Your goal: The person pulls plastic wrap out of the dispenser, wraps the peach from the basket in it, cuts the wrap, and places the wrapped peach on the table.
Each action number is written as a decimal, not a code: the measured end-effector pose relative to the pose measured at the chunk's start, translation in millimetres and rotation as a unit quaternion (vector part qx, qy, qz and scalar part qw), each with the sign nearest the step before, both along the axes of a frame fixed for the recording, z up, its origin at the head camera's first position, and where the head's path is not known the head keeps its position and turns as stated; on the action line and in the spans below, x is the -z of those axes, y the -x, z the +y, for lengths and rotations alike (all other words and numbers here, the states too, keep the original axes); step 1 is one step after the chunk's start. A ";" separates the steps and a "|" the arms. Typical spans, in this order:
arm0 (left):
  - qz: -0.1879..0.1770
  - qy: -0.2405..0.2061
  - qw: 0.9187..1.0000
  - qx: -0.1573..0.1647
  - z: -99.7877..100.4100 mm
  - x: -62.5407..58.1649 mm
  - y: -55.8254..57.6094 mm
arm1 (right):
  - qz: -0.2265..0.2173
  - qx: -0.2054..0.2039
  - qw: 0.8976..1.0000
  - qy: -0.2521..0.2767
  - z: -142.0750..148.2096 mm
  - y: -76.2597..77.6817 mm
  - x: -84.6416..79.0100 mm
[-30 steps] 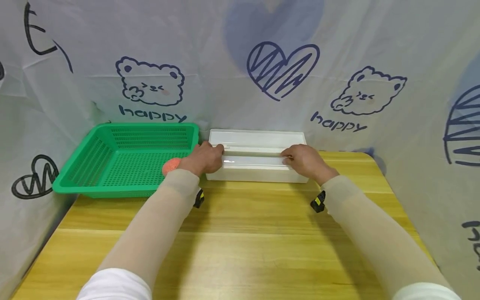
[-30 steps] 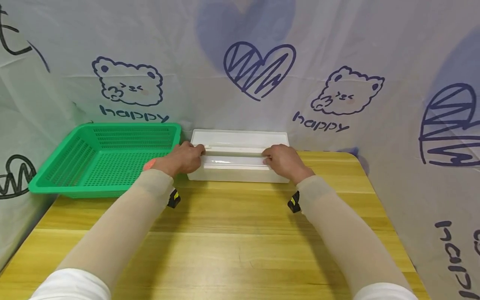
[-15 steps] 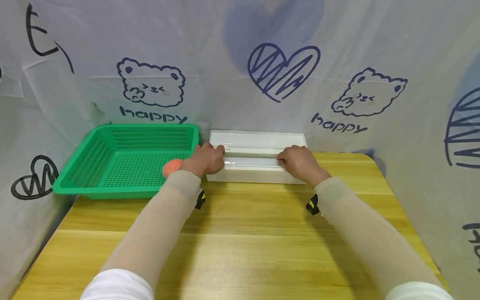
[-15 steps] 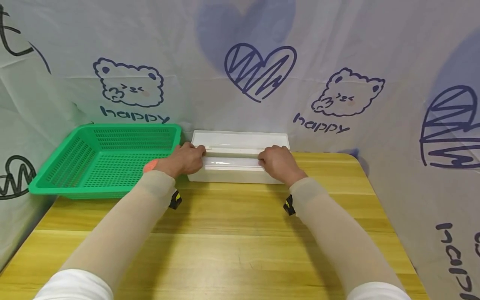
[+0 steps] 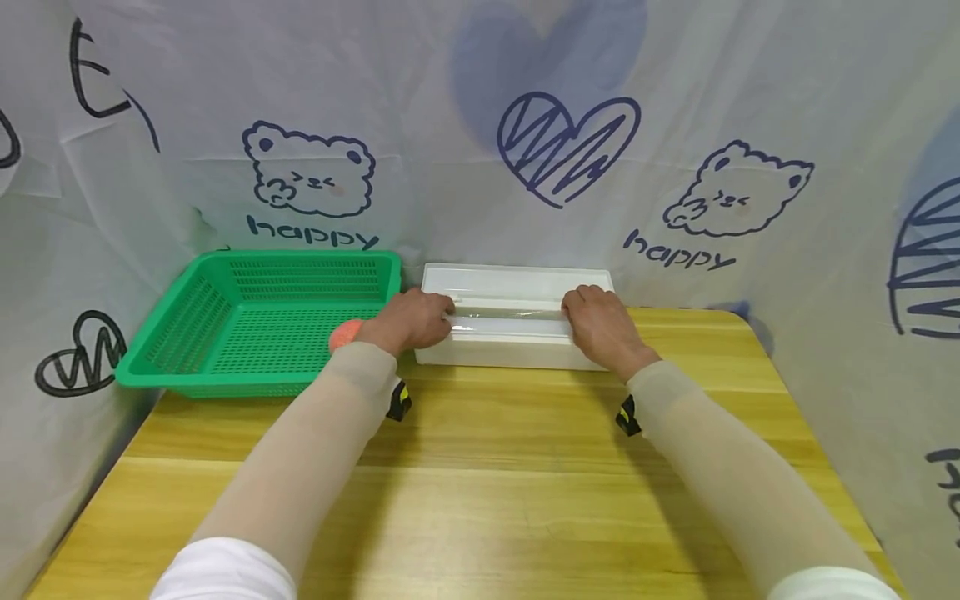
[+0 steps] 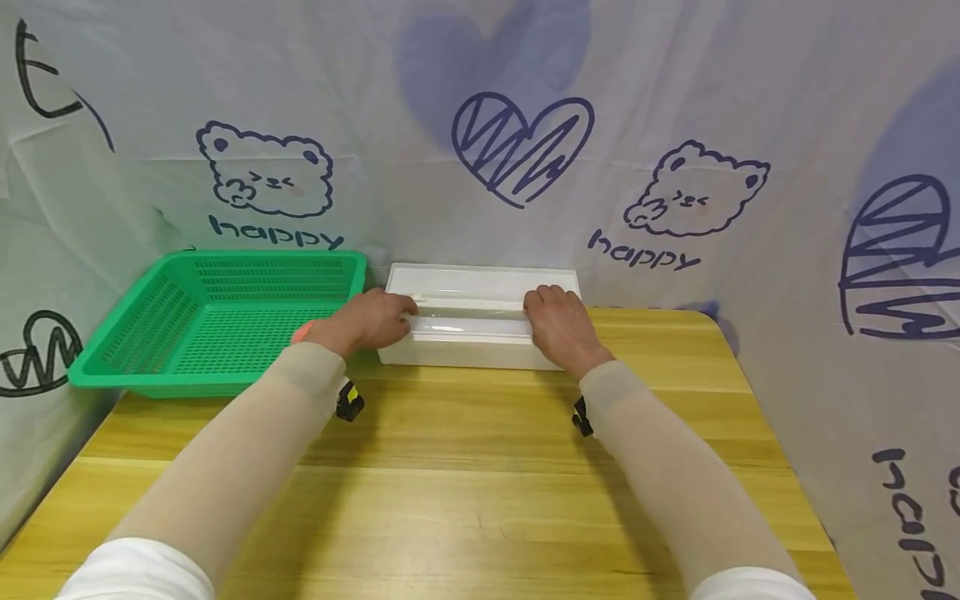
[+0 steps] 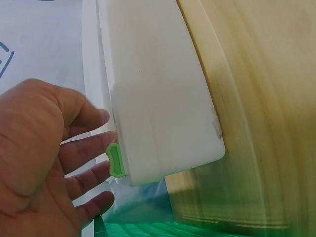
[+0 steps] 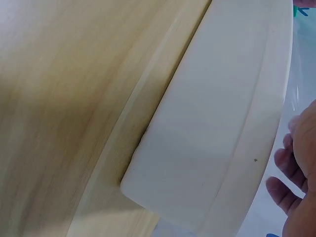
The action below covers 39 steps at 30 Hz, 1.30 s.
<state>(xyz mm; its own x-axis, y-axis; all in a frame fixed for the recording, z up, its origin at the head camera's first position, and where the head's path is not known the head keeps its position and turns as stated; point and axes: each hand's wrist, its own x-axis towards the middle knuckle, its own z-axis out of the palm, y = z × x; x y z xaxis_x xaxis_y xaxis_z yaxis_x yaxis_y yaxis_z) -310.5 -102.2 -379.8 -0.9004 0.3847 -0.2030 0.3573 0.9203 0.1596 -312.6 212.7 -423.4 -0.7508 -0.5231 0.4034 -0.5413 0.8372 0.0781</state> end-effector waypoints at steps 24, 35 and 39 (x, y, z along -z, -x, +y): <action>0.118 -0.053 0.991 -0.026 -2.4 0.8 2.9 | 0.027 -0.009 0.999 0.033 9.5 -1.2 -3.8; 0.004 -0.017 0.999 0.045 18.2 2.1 5.7 | 0.051 -0.054 0.996 0.052 11.0 -5.2 -1.9; -0.020 -0.021 0.998 0.050 25.6 -0.2 6.1 | 0.046 -0.063 0.995 0.056 10.7 -7.2 -2.0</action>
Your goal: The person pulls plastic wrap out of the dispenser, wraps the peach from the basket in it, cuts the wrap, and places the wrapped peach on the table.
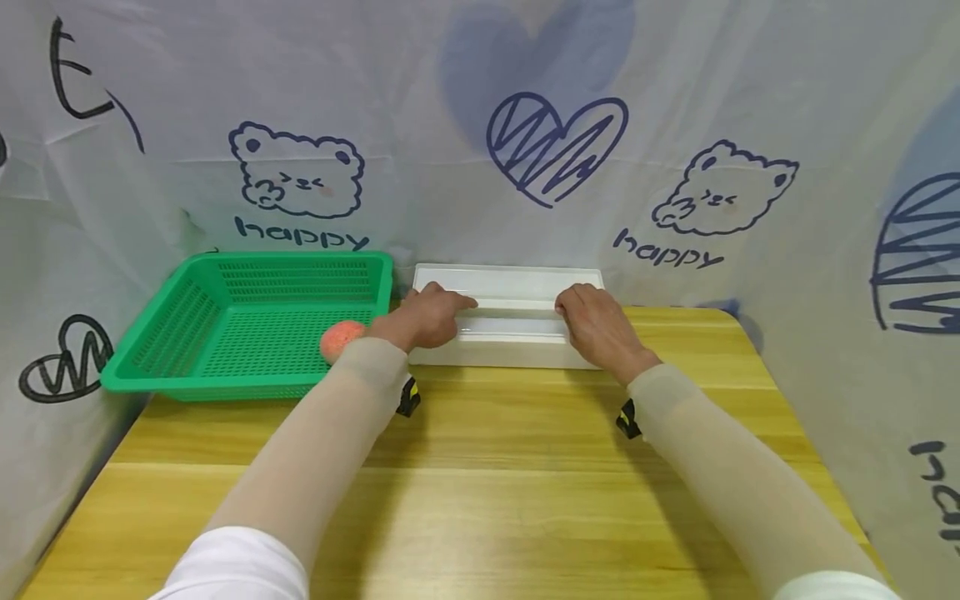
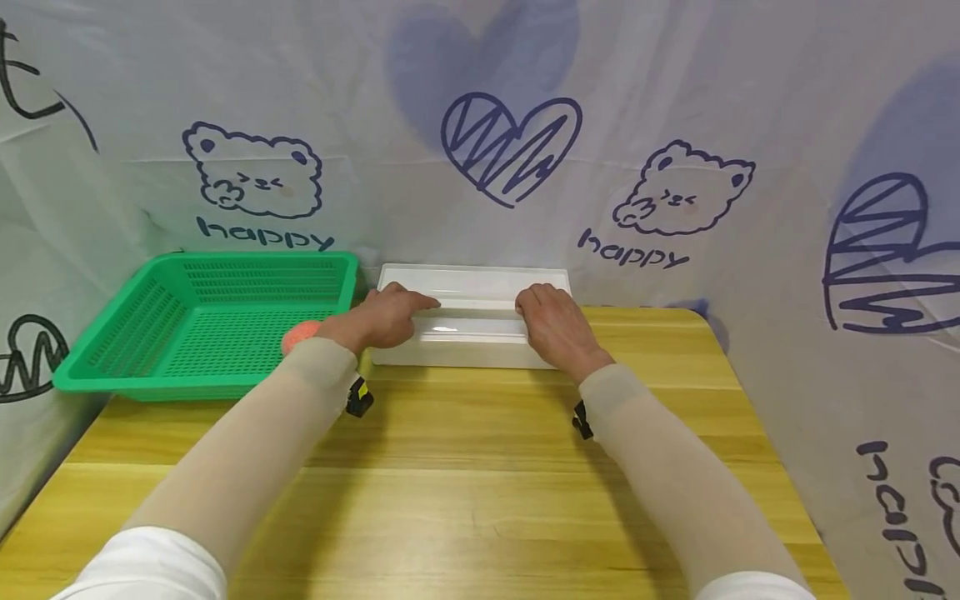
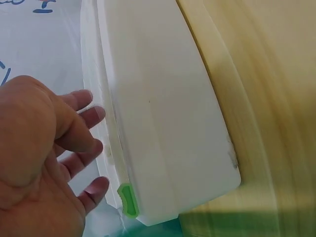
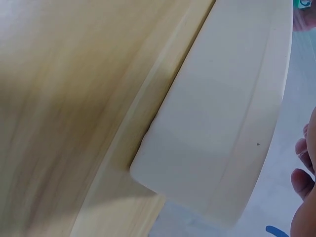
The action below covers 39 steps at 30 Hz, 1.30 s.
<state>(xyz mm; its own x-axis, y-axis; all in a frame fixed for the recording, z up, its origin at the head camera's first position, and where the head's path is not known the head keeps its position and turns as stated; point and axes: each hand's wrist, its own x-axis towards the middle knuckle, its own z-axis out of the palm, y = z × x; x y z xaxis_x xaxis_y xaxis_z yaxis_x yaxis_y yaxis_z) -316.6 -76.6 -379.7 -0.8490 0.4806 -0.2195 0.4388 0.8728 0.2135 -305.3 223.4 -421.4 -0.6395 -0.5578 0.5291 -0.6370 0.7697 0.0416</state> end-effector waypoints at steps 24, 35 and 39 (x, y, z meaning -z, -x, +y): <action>-0.050 -0.069 0.996 0.005 -14.7 -7.3 -1.2 | 0.005 -0.001 1.000 -0.004 1.2 -2.4 -2.2; 0.022 -0.025 0.999 0.034 -14.8 -1.1 3.8 | 0.001 -0.010 1.000 0.014 2.2 -0.4 -3.2; 0.067 0.001 0.997 0.024 -15.3 0.4 4.1 | -0.005 -0.006 1.000 0.015 1.9 1.1 -3.5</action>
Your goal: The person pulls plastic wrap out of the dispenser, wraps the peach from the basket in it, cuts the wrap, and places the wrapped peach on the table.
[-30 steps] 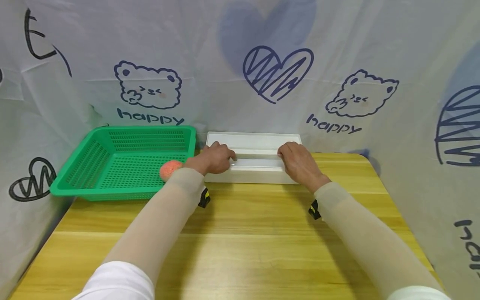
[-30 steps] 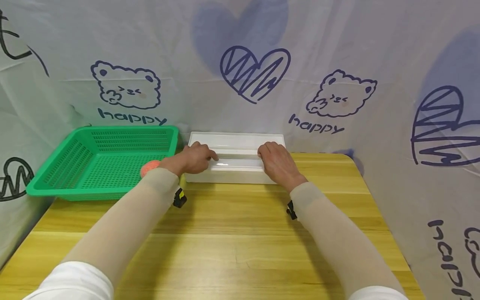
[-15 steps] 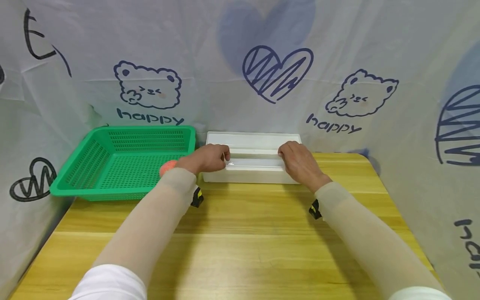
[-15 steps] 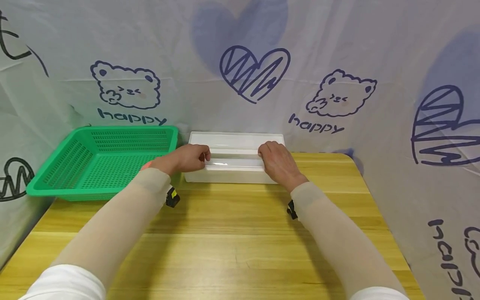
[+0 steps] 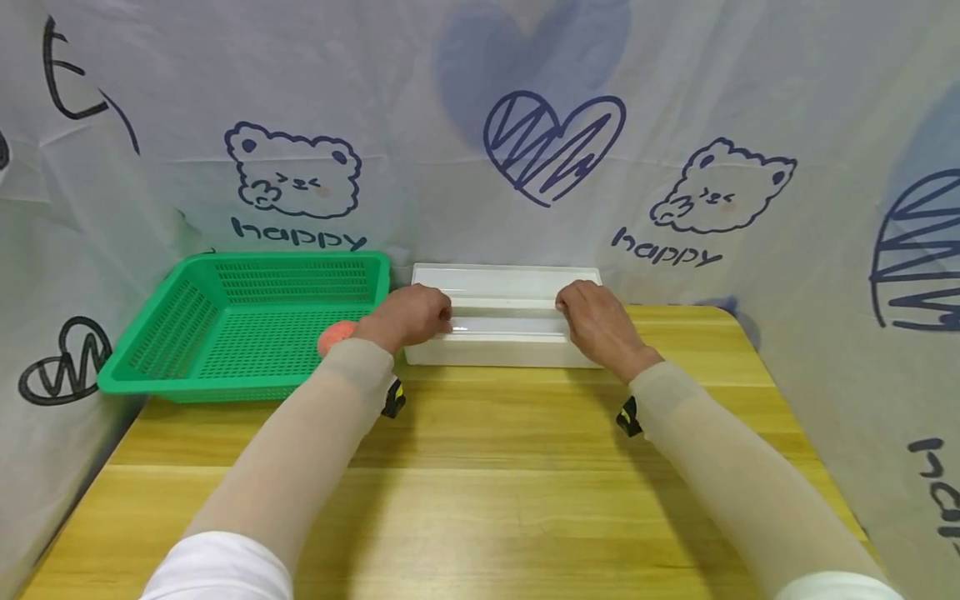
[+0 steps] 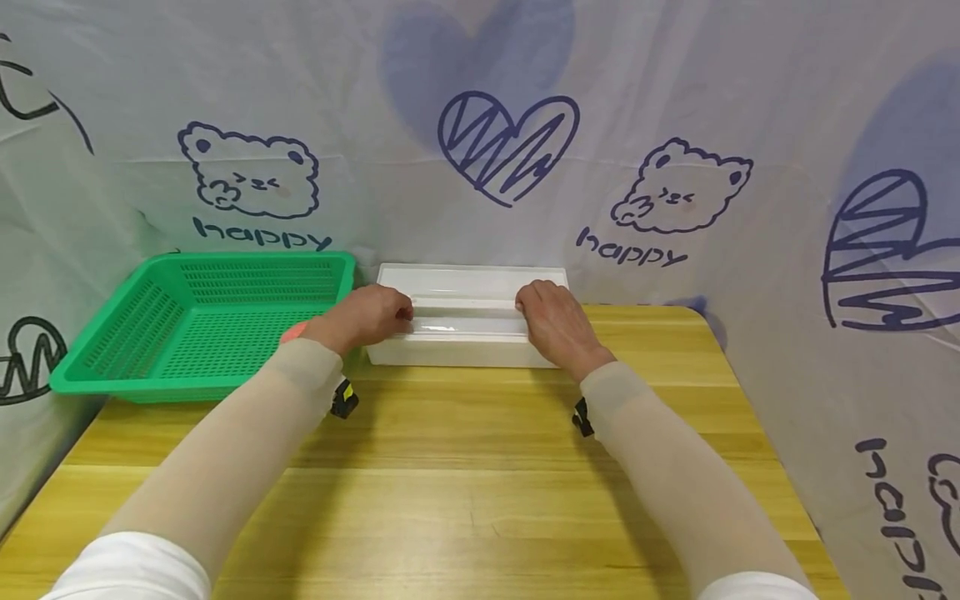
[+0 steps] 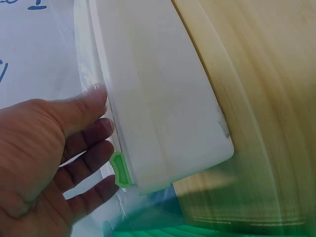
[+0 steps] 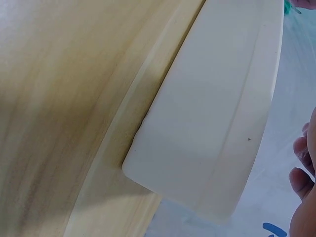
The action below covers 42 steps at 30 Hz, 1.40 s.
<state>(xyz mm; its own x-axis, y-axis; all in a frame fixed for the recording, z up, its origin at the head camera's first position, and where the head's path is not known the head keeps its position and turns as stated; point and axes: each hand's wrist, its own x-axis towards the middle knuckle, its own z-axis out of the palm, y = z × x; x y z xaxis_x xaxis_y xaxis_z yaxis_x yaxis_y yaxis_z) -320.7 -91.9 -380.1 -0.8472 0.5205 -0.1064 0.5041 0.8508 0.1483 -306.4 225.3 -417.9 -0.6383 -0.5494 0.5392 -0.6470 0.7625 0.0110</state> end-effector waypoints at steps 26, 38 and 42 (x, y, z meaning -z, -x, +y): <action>0.017 -0.037 0.998 -0.041 -17.6 -6.8 -4.0 | -0.019 0.017 0.999 0.021 4.3 -1.5 -7.6; -0.007 -0.008 1.000 0.015 10.2 -4.1 -3.3 | 0.015 -0.013 1.000 0.004 3.6 -7.2 -6.0; -0.020 0.038 0.999 0.002 13.4 -10.3 -4.4 | 0.024 -0.018 1.000 -0.002 2.4 -9.8 -7.1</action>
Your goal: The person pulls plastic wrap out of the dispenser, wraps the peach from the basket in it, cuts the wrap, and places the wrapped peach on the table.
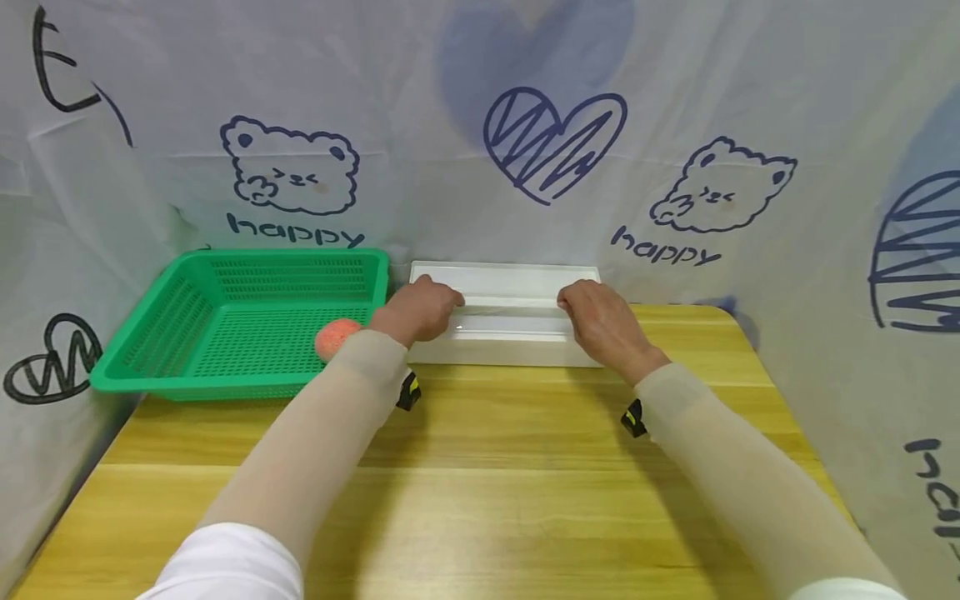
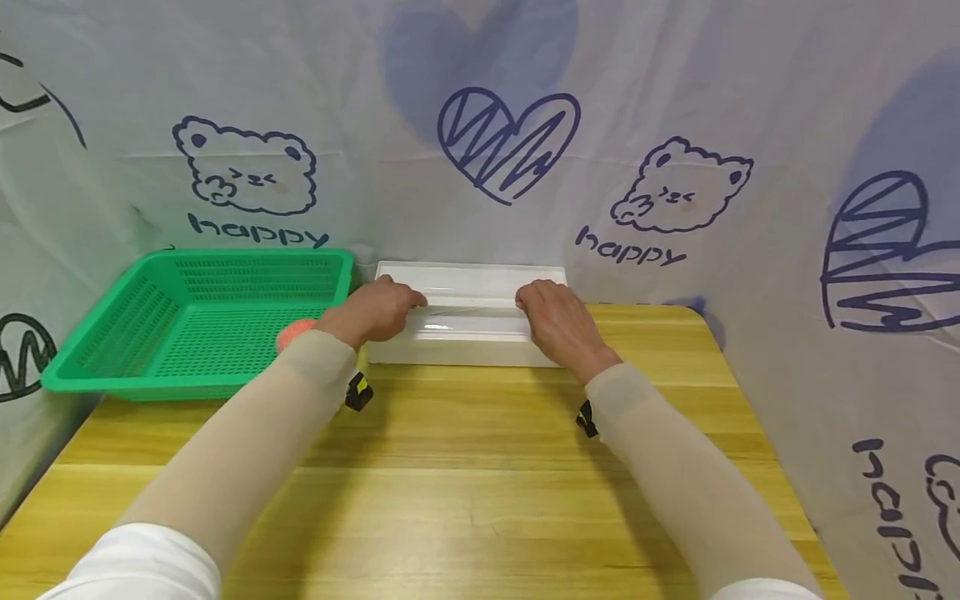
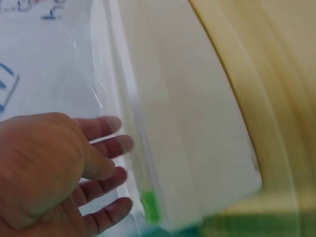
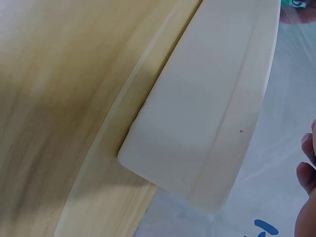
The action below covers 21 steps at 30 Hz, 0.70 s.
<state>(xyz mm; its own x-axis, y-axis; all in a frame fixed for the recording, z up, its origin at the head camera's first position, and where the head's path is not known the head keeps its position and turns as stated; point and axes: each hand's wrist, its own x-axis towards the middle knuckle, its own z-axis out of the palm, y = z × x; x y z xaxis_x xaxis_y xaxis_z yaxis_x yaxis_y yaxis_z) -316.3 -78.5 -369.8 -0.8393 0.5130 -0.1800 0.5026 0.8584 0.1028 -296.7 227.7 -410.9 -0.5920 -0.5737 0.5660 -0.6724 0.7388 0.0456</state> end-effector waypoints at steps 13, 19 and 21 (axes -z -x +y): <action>-0.063 -0.068 0.995 -0.024 -24.9 0.5 4.3 | 0.009 -0.015 1.000 -0.002 4.5 -11.3 3.4; -0.056 -0.073 0.996 -0.010 -28.8 2.7 7.3 | 0.005 -0.012 1.000 -0.003 3.2 -13.8 4.9; -0.052 -0.076 0.996 -0.013 -29.5 5.1 7.6 | 0.005 -0.010 1.000 -0.002 3.2 -14.6 6.0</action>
<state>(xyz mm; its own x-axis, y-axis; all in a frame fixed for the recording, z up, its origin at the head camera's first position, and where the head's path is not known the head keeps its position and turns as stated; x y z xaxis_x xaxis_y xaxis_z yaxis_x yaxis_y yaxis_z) -323.9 -108.1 -374.8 -0.8332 0.5198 -0.1886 0.4604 0.8411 0.2840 -282.1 230.9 -416.9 -0.5740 -0.5882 0.5696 -0.6867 0.7247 0.0564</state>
